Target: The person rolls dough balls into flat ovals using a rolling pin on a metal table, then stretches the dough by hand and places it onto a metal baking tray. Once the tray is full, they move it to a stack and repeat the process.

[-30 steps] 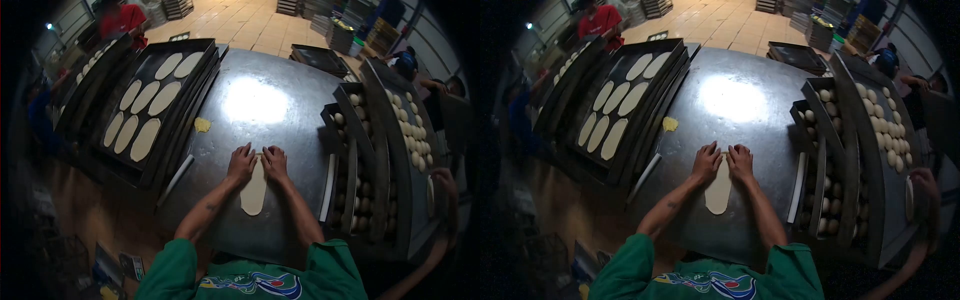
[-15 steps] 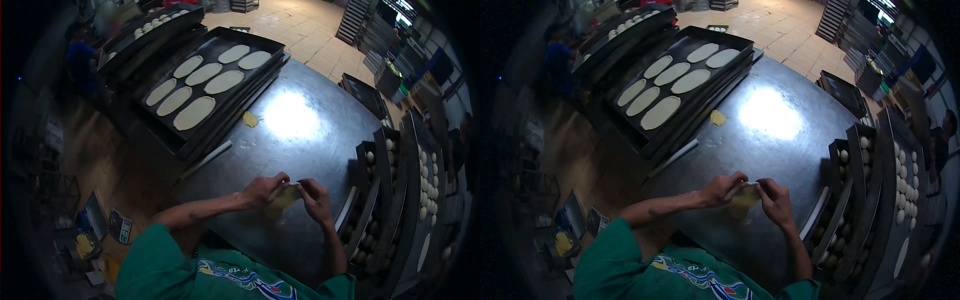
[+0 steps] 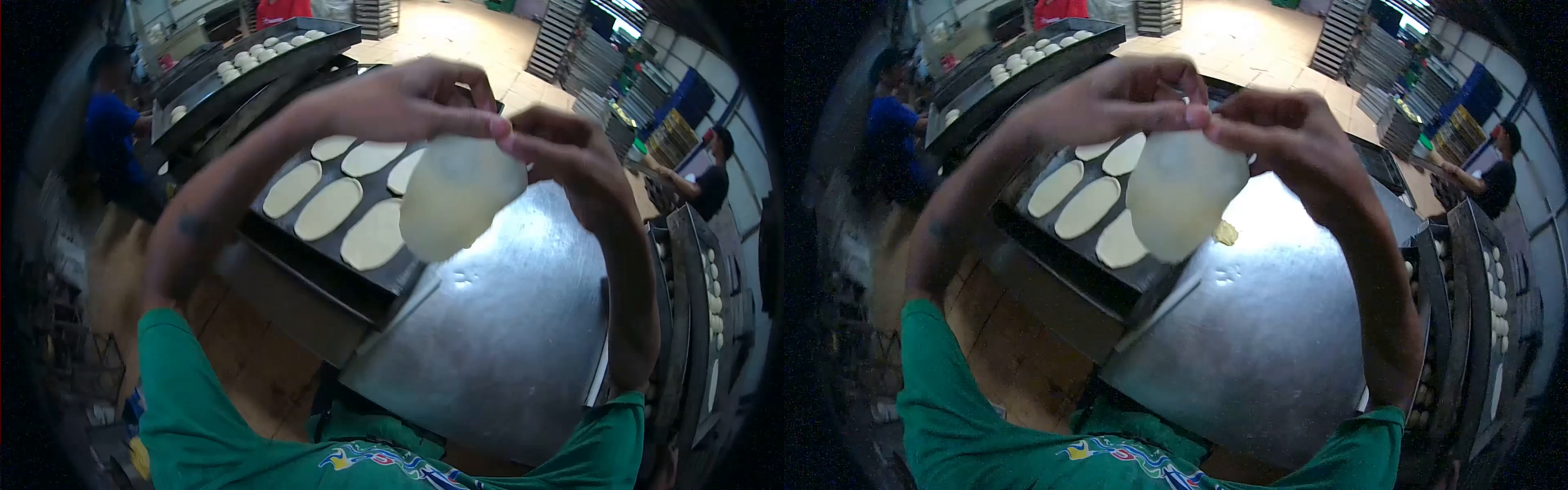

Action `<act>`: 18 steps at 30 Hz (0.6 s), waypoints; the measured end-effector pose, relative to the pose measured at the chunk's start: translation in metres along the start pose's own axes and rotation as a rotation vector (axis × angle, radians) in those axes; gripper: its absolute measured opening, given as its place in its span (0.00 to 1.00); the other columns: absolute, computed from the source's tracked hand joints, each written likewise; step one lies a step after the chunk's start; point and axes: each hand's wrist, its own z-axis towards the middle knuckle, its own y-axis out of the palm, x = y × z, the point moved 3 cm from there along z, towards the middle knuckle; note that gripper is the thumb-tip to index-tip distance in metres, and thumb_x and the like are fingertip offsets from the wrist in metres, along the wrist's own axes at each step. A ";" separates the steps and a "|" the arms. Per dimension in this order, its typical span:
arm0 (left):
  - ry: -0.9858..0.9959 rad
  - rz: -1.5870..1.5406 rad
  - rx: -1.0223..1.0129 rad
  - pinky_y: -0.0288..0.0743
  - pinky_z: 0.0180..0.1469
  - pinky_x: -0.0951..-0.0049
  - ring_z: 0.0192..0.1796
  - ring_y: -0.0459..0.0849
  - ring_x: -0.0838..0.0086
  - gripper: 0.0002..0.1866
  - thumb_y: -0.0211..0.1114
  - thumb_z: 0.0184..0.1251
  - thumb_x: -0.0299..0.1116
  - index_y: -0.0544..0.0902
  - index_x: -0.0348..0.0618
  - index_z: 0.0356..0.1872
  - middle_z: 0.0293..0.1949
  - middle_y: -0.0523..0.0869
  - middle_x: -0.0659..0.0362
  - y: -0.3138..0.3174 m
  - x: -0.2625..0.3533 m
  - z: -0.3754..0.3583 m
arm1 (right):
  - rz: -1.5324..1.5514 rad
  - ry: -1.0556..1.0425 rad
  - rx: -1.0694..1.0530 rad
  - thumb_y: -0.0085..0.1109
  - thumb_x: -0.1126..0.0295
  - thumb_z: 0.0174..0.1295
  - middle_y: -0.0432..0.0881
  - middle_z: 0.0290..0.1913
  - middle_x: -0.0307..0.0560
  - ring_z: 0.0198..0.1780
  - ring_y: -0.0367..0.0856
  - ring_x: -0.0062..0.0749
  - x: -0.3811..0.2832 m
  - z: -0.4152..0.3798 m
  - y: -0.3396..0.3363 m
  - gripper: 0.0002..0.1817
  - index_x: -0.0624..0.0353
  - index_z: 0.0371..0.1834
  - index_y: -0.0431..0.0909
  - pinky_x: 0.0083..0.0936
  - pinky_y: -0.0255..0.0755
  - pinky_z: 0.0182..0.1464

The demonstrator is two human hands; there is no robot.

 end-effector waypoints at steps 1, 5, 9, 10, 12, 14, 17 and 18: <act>0.003 0.073 -0.036 0.75 0.34 0.79 0.32 0.81 0.83 0.15 0.61 0.73 0.42 0.79 0.39 0.45 0.32 0.84 0.62 -0.030 -0.017 0.004 | 0.000 0.029 0.058 0.66 0.61 0.59 0.84 0.34 0.50 0.35 0.84 0.30 -0.001 0.030 0.009 0.17 0.65 0.42 0.82 0.28 0.79 0.38; -0.063 0.251 -0.146 0.74 0.36 0.79 0.33 0.80 0.83 0.17 0.64 0.69 0.44 0.81 0.38 0.44 0.32 0.85 0.62 -0.127 -0.085 0.026 | -0.062 0.150 0.089 0.68 0.63 0.57 0.83 0.35 0.44 0.35 0.83 0.26 0.008 0.148 0.034 0.15 0.65 0.40 0.82 0.23 0.78 0.42; -0.034 0.364 -0.298 0.74 0.41 0.74 0.36 0.80 0.79 0.20 0.67 0.67 0.46 0.83 0.36 0.44 0.34 0.85 0.59 -0.192 -0.171 0.065 | -0.161 0.289 0.040 0.66 0.64 0.57 0.82 0.34 0.42 0.35 0.80 0.24 0.059 0.253 0.033 0.13 0.64 0.38 0.82 0.20 0.75 0.41; 0.021 0.366 -0.322 0.74 0.43 0.72 0.37 0.80 0.78 0.21 0.67 0.67 0.47 0.83 0.36 0.43 0.34 0.86 0.59 -0.204 -0.197 0.080 | -0.178 0.319 0.063 0.66 0.64 0.57 0.81 0.33 0.42 0.35 0.80 0.23 0.068 0.274 0.031 0.13 0.63 0.37 0.82 0.20 0.74 0.41; 0.076 0.344 -0.282 0.74 0.45 0.72 0.38 0.80 0.76 0.20 0.66 0.67 0.46 0.83 0.34 0.43 0.35 0.86 0.58 -0.222 -0.243 0.103 | -0.195 0.332 0.065 0.64 0.64 0.56 0.82 0.34 0.43 0.38 0.80 0.25 0.086 0.312 0.026 0.14 0.65 0.38 0.82 0.24 0.76 0.42; 0.081 0.288 -0.267 0.74 0.46 0.72 0.39 0.80 0.76 0.19 0.65 0.68 0.44 0.83 0.34 0.44 0.36 0.86 0.58 -0.234 -0.277 0.119 | -0.206 0.358 0.109 0.63 0.64 0.55 0.82 0.35 0.45 0.38 0.82 0.28 0.104 0.343 0.022 0.15 0.65 0.38 0.82 0.26 0.78 0.43; 0.015 0.341 -0.244 0.75 0.48 0.71 0.40 0.81 0.75 0.15 0.64 0.69 0.40 0.83 0.36 0.44 0.36 0.87 0.57 -0.251 -0.306 0.133 | -0.218 0.359 0.137 0.63 0.66 0.55 0.82 0.34 0.46 0.37 0.83 0.29 0.129 0.376 0.019 0.15 0.67 0.39 0.81 0.28 0.79 0.43; 0.039 0.343 -0.263 0.75 0.47 0.71 0.40 0.81 0.75 0.15 0.64 0.69 0.40 0.84 0.36 0.44 0.36 0.87 0.57 -0.255 -0.313 0.136 | -0.222 0.394 0.155 0.63 0.68 0.56 0.82 0.34 0.46 0.37 0.82 0.29 0.139 0.385 0.019 0.14 0.68 0.39 0.81 0.28 0.80 0.43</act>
